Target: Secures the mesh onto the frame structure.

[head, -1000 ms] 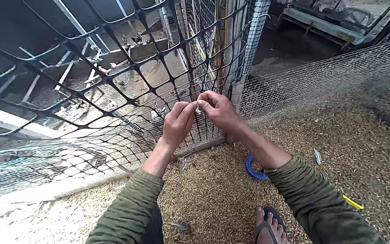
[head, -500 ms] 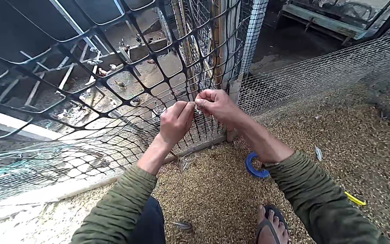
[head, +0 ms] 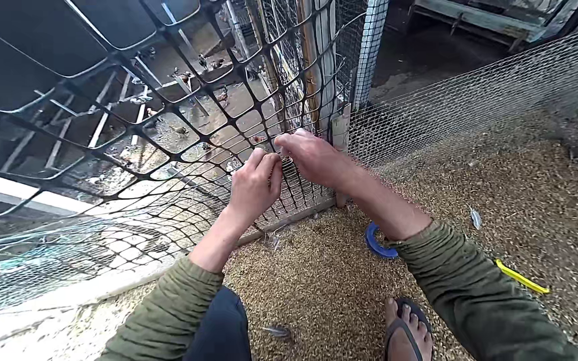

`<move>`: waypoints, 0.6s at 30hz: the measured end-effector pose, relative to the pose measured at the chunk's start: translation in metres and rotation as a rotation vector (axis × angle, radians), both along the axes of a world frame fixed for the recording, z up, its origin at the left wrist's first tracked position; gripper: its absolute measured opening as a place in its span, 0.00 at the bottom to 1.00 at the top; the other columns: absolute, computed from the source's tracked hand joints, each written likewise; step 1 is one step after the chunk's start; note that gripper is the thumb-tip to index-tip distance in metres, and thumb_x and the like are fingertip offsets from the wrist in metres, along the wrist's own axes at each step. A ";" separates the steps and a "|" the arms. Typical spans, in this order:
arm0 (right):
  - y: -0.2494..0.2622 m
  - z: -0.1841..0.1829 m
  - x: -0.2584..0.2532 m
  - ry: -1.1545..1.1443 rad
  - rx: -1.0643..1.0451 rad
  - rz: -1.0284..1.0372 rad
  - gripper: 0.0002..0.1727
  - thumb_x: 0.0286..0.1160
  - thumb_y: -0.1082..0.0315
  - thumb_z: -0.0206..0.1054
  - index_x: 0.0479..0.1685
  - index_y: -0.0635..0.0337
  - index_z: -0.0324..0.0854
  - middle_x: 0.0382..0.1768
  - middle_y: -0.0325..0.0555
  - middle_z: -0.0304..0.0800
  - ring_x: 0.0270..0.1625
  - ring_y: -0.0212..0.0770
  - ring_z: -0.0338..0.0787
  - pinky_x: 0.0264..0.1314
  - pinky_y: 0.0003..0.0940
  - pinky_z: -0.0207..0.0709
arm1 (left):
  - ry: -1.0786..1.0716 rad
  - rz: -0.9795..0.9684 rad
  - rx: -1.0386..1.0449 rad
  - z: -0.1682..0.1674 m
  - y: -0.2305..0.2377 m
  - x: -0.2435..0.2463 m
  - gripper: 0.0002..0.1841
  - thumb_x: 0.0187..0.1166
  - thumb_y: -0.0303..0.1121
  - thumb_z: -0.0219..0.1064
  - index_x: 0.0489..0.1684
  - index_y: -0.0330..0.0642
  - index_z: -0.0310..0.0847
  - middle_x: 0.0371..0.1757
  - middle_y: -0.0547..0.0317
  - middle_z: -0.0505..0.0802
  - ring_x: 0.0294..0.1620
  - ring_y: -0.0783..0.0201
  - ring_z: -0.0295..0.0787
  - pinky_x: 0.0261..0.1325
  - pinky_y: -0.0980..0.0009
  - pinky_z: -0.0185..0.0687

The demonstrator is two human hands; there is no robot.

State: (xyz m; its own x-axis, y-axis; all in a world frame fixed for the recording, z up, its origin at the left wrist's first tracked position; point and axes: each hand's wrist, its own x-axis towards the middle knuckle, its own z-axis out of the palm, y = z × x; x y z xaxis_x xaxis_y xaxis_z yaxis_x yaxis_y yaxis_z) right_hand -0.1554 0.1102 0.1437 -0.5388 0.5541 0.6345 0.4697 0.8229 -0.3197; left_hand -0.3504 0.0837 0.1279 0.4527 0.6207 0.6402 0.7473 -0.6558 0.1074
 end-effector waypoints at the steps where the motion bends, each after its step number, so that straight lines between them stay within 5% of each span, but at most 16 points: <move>1: 0.000 -0.004 0.000 0.046 0.016 0.006 0.15 0.76 0.82 0.64 0.60 0.65 0.84 0.47 0.53 0.92 0.52 0.53 0.91 0.58 0.45 0.85 | -0.018 -0.006 -0.001 -0.001 0.000 -0.001 0.11 0.80 0.28 0.61 0.45 0.31 0.88 0.41 0.43 0.88 0.35 0.50 0.89 0.33 0.56 0.86; 7: 0.005 -0.018 0.004 0.181 0.073 0.049 0.12 0.74 0.78 0.68 0.55 0.68 0.88 0.57 0.61 0.89 0.64 0.56 0.89 0.69 0.46 0.82 | -0.139 -0.041 -0.005 -0.012 0.001 -0.002 0.10 0.80 0.27 0.62 0.46 0.29 0.87 0.42 0.43 0.88 0.35 0.56 0.87 0.39 0.65 0.86; 18: 0.007 -0.040 -0.002 0.226 0.142 0.008 0.08 0.80 0.74 0.67 0.44 0.64 0.92 0.47 0.55 0.89 0.54 0.48 0.90 0.61 0.36 0.86 | -0.392 -0.010 -0.065 -0.022 0.001 0.002 0.10 0.84 0.29 0.61 0.45 0.30 0.85 0.36 0.54 0.83 0.30 0.73 0.76 0.35 0.82 0.74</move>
State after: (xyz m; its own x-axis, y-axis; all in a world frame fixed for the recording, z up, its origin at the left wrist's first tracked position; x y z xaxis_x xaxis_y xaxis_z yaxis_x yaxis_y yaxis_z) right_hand -0.1572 0.1171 0.1032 -0.3787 0.4473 0.8103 0.3930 0.8703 -0.2968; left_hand -0.3484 0.0852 0.1060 0.1880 0.6627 0.7249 0.6350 -0.6451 0.4251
